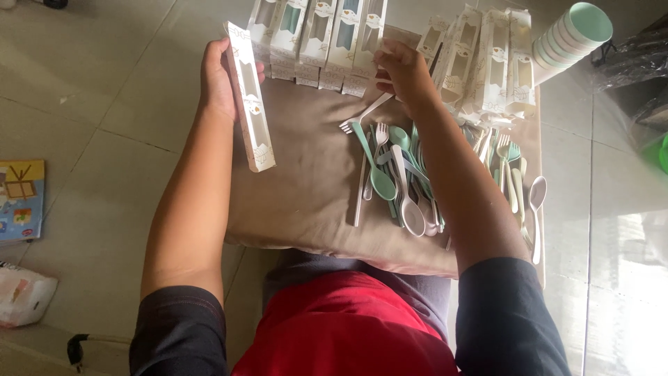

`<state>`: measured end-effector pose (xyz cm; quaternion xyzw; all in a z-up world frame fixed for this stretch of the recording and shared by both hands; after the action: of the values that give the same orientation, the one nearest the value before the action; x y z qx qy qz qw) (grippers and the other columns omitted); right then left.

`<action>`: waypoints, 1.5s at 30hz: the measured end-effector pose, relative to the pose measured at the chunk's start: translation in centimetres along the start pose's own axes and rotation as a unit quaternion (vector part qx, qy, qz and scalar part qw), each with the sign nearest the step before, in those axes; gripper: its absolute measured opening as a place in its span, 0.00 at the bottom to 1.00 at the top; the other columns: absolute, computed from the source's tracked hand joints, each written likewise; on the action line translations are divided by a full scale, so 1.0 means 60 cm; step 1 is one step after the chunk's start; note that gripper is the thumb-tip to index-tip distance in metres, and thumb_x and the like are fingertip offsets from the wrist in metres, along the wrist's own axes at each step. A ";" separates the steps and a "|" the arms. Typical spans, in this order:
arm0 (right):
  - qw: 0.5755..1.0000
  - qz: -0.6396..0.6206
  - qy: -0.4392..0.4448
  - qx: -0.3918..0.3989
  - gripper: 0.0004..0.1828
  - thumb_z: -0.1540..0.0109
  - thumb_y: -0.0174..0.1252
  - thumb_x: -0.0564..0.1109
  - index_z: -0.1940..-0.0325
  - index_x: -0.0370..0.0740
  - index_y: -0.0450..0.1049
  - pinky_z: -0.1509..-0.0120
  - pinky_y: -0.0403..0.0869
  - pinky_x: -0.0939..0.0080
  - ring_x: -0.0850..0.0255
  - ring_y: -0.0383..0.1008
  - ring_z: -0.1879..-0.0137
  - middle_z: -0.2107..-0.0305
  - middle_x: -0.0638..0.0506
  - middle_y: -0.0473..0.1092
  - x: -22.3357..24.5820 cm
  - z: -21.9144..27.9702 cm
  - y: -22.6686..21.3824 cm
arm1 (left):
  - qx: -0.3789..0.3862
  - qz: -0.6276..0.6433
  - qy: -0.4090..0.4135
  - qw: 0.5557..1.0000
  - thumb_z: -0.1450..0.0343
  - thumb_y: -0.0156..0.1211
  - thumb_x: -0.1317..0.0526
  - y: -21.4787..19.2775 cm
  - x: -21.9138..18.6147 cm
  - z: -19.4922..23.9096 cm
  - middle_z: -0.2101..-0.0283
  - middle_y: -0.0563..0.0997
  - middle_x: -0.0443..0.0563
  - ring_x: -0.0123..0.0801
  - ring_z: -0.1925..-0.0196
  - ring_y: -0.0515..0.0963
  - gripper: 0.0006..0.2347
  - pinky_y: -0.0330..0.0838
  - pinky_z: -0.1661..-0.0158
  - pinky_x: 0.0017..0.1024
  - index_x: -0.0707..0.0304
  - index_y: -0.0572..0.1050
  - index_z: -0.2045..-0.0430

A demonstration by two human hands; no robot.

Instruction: The person is individually packing plastic spoons and forks into small cardboard sleeves or boxes on a work surface.

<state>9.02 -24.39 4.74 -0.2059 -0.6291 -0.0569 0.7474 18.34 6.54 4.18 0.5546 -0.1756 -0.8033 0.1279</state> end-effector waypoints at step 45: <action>0.626 0.533 -0.565 -0.065 0.06 0.42 0.59 0.40 0.71 0.51 0.72 0.61 0.70 0.59 0.59 0.70 0.64 0.72 0.57 0.66 -0.039 0.224 0.110 | 0.173 -0.175 0.598 0.763 0.20 0.50 0.64 0.114 0.082 0.375 0.42 0.63 0.60 0.53 0.32 0.66 0.15 0.68 0.34 0.49 0.73 0.62 0.42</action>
<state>-1.51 -13.73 2.58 -0.5452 -0.7026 0.4384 0.1300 -4.35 1.56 10.20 0.9563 -0.0993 -0.2728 -0.0340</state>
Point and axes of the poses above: each hand's wrist, its own z-axis away from the middle knuckle, its own y-axis out of the palm, x = y × z, the point moved 5 cm from there along -z, towards the middle knuckle
